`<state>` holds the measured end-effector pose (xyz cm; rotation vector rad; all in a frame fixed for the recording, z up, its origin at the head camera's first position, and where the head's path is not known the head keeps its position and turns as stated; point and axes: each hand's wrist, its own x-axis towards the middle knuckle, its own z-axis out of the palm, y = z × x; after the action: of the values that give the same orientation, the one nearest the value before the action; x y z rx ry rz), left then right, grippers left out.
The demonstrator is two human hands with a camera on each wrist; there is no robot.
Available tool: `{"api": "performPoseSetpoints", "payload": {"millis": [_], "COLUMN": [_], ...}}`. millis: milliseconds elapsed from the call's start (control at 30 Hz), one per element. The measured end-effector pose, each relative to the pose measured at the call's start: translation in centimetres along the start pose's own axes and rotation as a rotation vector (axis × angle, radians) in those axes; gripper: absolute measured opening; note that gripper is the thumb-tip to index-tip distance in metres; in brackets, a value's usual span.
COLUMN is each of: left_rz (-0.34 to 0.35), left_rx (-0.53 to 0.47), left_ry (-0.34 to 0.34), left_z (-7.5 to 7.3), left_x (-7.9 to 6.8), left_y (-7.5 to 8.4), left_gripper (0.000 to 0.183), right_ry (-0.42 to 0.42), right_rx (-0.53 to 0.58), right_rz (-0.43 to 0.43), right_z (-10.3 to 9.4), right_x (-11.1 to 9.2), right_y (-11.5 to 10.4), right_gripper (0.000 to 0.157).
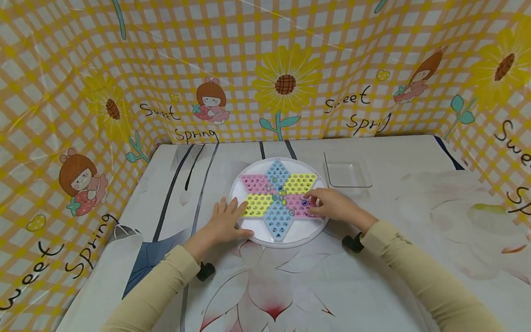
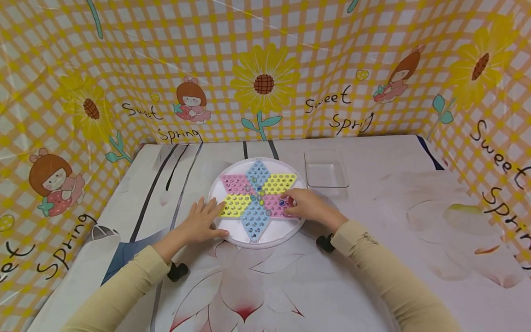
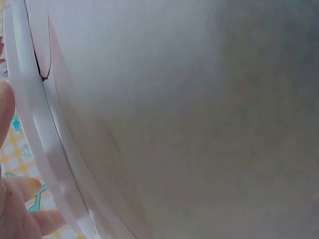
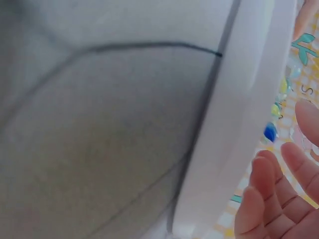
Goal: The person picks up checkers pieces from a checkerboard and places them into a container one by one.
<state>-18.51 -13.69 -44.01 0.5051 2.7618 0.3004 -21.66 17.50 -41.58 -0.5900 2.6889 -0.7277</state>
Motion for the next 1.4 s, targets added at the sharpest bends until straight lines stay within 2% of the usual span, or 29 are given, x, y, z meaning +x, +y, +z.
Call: {"api": "performPoseSetpoints", "payload": {"millis": [233, 433, 733, 1000, 1200, 1400], "left_rz": [-0.021, -0.042, -0.044, -0.040, -0.038, -0.019], "left_rx": [0.005, -0.032, -0.093, -0.090, -0.075, -0.029], "left_ry": [-0.026, -0.032, -0.029, -0.020, -0.006, 0.015], "left_z": [-0.4, -0.4, -0.4, -0.4, -0.3, -0.2], "left_x": [-0.2, -0.3, -0.5, -0.2, 0.0, 0.1], "left_y": [0.0, -0.1, 0.1, 0.0, -0.2, -0.6], "left_gripper": [0.090, 0.089, 0.087, 0.087, 0.085, 0.085], "right_ry": [-0.048, -0.101, -0.110, -0.107, -0.111, -0.079], "right_rx": [0.051, 0.150, 0.259, 0.234, 0.248, 0.171], "right_rz": [0.028, 0.108, 0.081, 0.075, 0.041, 0.012], "right_z": [0.2, 0.3, 0.3, 0.3, -0.1, -0.9], "right_x": [0.9, 1.8, 2.1, 2.3, 2.3, 2.2], "right_y": [0.0, 0.4, 1.2, 1.3, 1.3, 0.7], "right_gripper": [0.041, 0.038, 0.026, 0.016, 0.017, 0.015]}}
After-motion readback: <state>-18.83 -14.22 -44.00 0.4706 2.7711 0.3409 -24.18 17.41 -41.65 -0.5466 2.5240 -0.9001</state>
